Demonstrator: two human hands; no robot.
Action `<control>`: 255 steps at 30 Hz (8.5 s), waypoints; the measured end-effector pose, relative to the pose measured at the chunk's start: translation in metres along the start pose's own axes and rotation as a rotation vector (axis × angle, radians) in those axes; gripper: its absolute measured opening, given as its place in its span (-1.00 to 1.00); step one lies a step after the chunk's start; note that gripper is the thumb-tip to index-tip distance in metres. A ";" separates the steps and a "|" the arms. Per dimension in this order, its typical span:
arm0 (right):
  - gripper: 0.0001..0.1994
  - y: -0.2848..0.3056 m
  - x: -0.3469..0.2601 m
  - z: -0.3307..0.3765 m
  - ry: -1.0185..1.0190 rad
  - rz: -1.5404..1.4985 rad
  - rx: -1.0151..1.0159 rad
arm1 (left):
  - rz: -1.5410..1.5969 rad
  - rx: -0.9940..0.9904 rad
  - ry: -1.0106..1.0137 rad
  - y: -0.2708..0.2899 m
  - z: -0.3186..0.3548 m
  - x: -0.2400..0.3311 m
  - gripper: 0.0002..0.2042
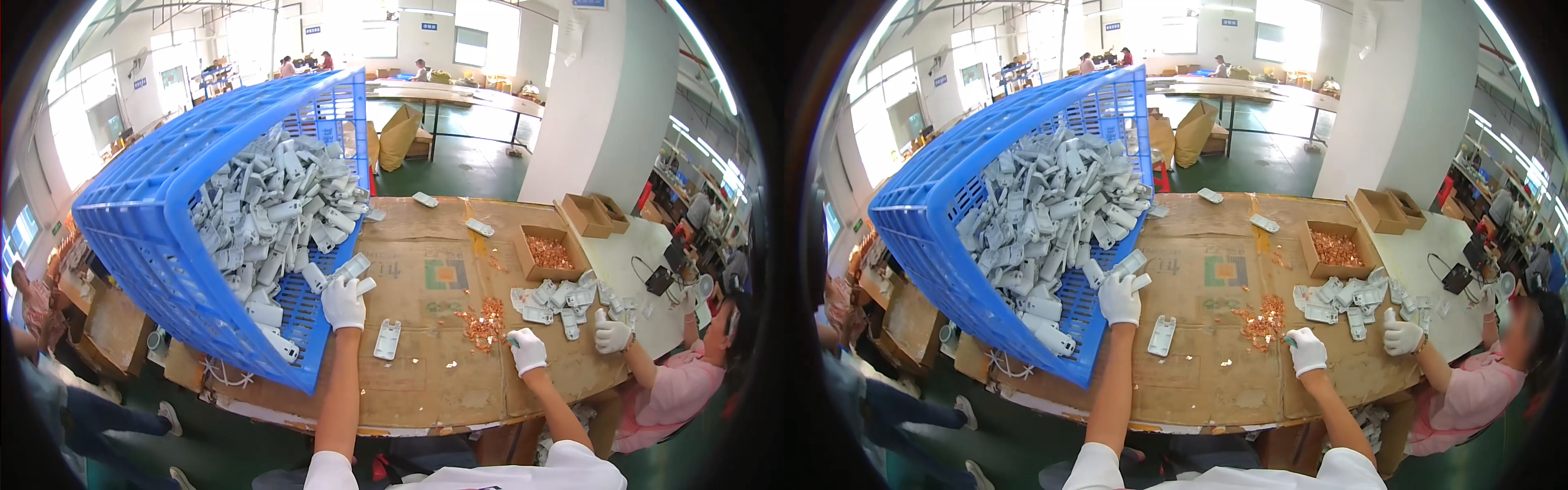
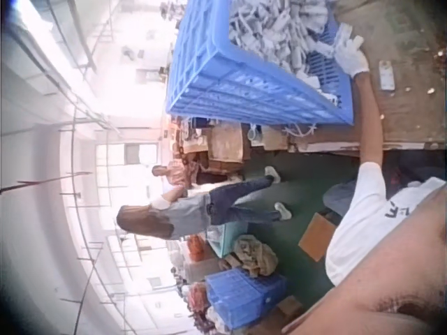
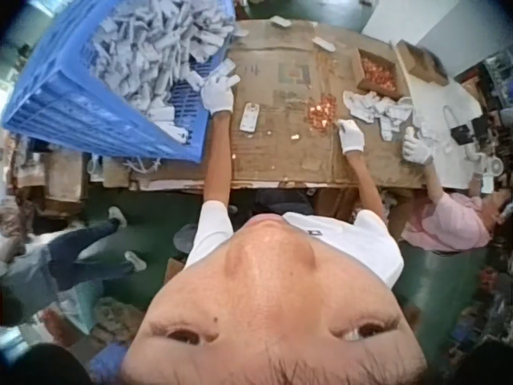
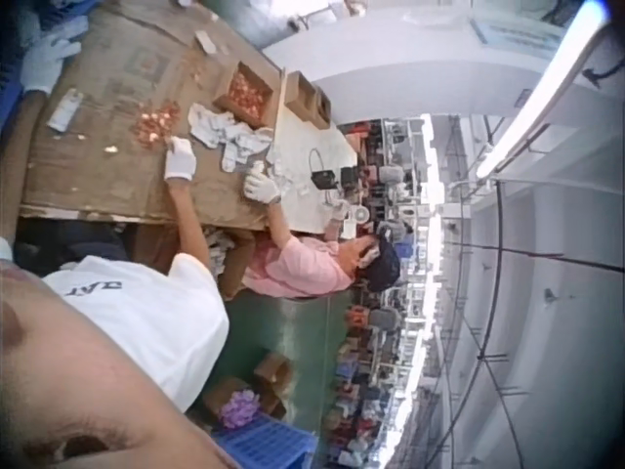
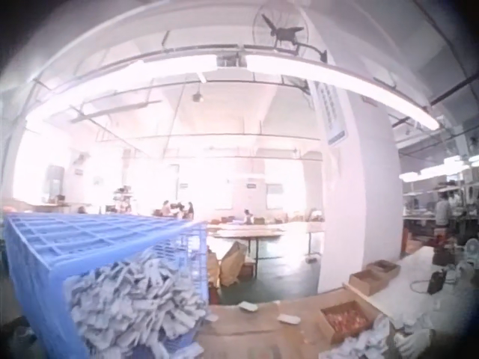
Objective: The person assembles small electronic components by applying a sealant or adhesive with a manual applicator to plastic parts and copper contacts, then fitting them together into an electronic housing.
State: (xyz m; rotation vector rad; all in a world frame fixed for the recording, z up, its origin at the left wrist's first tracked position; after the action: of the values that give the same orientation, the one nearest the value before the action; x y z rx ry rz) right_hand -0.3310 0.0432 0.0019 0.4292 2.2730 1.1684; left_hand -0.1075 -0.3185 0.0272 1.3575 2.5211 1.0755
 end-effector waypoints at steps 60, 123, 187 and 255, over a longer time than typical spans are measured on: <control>-0.82 -0.032 -0.099 -0.062 0.217 0.055 -0.217 | 1.283 -0.181 0.339 -0.047 0.016 -0.036 -0.35; -0.81 0.036 -0.134 0.114 -0.141 -0.520 -0.095 | 0.690 -0.481 0.336 0.127 0.205 0.194 -0.65; -0.76 0.115 -0.197 0.101 -0.094 -0.689 -0.076 | 1.402 -0.777 0.948 0.133 0.212 0.170 -0.83; -0.96 0.184 -0.242 0.146 0.832 -1.308 -0.155 | 1.421 -0.918 0.798 0.215 0.200 0.221 -0.69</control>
State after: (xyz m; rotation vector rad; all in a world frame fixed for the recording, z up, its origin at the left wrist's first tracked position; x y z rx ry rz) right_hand -0.0435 0.1202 0.1605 -1.6327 2.2094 0.7713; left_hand -0.0143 0.0354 0.0628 2.4711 0.3670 2.7914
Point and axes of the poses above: each hand's wrist, its own z-axis away from the middle knuckle, its own y-axis out of the back of the hand, x = y × z, the point moved 8 cm from there along -z, towards the middle knuckle
